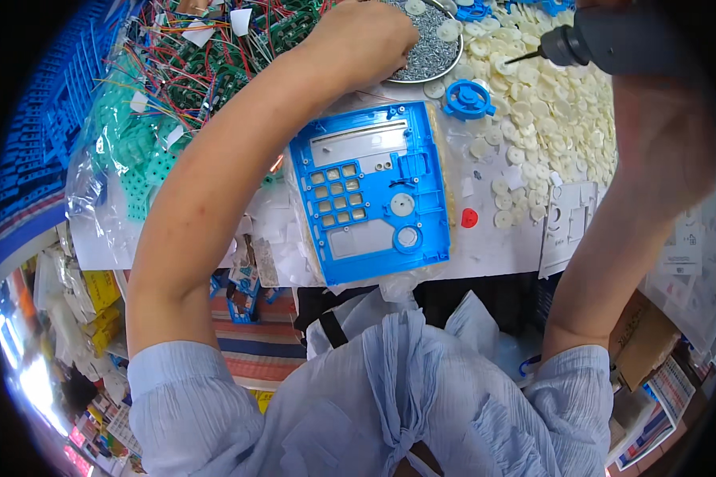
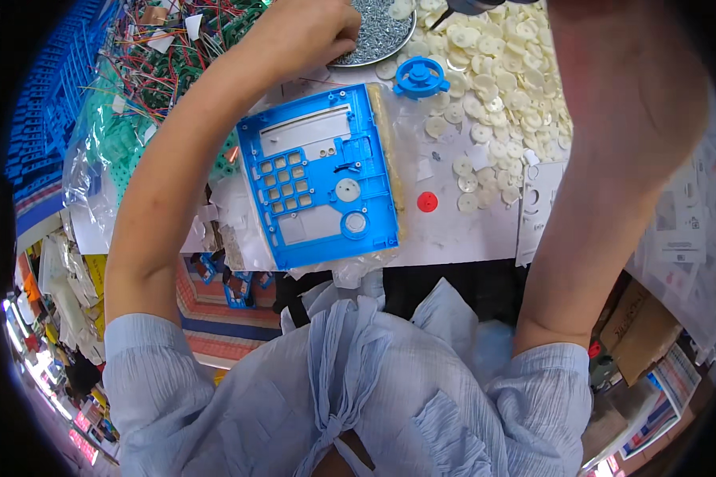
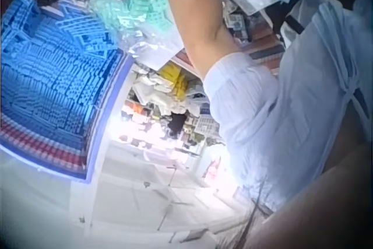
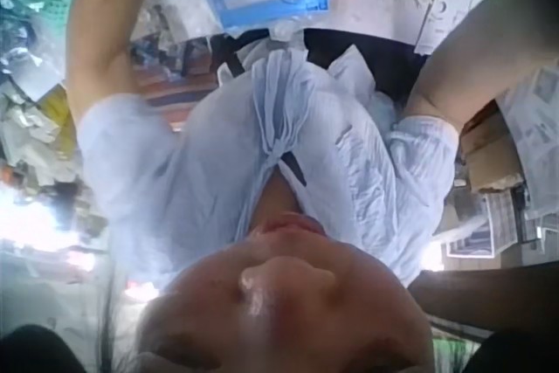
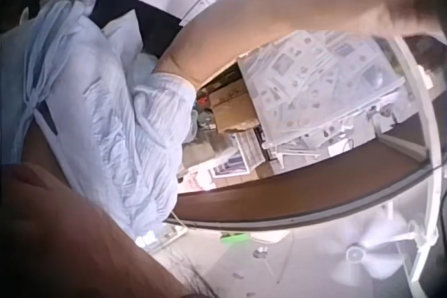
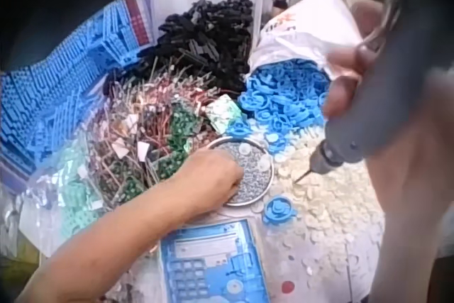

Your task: Assembling the internal electronic components and outer shell of a toy blue calculator using an electric screwdriver.

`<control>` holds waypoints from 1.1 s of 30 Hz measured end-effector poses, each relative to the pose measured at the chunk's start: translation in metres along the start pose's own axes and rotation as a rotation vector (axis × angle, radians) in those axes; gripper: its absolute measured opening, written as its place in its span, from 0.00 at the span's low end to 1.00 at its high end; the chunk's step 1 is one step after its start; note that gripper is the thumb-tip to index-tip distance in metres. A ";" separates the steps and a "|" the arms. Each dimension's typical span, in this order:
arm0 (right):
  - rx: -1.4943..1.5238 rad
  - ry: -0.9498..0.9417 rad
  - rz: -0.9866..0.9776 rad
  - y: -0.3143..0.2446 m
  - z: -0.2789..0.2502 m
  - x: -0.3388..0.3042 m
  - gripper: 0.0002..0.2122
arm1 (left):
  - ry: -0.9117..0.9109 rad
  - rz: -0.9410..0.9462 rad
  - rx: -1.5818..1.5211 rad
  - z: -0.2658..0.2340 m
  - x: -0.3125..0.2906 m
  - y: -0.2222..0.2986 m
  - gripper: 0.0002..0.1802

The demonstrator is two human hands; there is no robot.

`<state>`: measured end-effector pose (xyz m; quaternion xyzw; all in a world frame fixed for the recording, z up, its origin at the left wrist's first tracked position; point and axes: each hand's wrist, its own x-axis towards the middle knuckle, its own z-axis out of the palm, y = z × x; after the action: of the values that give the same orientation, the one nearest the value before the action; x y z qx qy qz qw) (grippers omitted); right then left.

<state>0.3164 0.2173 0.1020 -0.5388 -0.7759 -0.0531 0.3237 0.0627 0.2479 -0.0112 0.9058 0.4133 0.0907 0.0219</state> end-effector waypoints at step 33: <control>1.586 -0.408 0.030 -0.094 -0.003 -0.094 0.16 | 0.355 -0.094 -0.560 -0.022 -0.142 0.108 0.12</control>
<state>0.2552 0.1017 0.0769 -0.1590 -0.6192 0.6149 0.4617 0.0477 0.0691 0.0019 0.8145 0.4111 0.3562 0.2017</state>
